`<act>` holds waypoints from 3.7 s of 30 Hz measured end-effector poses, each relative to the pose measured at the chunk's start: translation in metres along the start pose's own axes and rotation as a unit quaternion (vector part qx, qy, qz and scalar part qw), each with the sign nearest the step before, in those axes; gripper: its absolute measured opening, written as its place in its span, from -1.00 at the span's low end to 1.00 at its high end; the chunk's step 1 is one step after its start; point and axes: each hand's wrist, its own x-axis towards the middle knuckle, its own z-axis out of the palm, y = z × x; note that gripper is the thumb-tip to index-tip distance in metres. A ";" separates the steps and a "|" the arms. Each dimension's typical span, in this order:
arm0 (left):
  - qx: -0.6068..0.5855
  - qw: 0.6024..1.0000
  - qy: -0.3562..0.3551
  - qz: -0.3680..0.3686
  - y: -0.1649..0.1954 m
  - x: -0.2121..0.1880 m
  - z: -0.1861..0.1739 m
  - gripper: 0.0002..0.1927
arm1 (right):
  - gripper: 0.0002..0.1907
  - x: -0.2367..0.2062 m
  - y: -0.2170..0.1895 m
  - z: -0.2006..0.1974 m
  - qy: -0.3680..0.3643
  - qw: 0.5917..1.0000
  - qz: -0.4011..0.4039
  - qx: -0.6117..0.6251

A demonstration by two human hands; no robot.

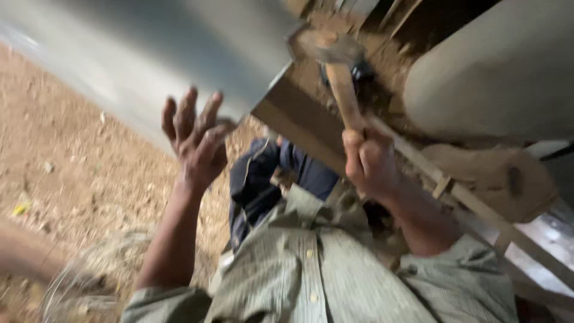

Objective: The person repeatedly hammers the seam of a large metal cylinder resting on a wooden support. They hold the cylinder with one hand and strike the seam with a hammer in the other, working along the seam length.

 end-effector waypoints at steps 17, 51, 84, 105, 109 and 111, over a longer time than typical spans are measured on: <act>0.007 0.999 -0.030 -0.022 0.016 0.011 -0.003 -0.78 | -0.83 0.000 -0.016 -0.009 -0.128 0.990 0.006 0.061; 0.034 0.997 -0.054 -0.035 0.028 0.017 -0.004 -0.78 | -0.89 -0.019 -0.001 0.003 -0.039 0.962 -0.252 -0.099; 0.021 0.996 -0.075 -0.037 0.036 0.018 0.001 -0.67 | -0.78 -0.035 0.029 0.020 -0.280 0.851 0.161 0.414; 0.039 0.997 0.044 -0.044 0.026 -0.022 -0.001 -0.49 | -0.67 -0.061 -0.161 0.102 0.049 0.495 0.434 0.751; 0.034 0.997 0.007 -0.067 0.035 -0.022 -0.008 -0.49 | -0.70 -0.050 -0.172 0.106 0.144 0.454 0.404 0.781; 0.034 0.997 0.023 -0.065 0.037 -0.022 -0.006 -0.45 | -0.73 -0.052 -0.169 0.108 0.197 0.432 0.460 0.750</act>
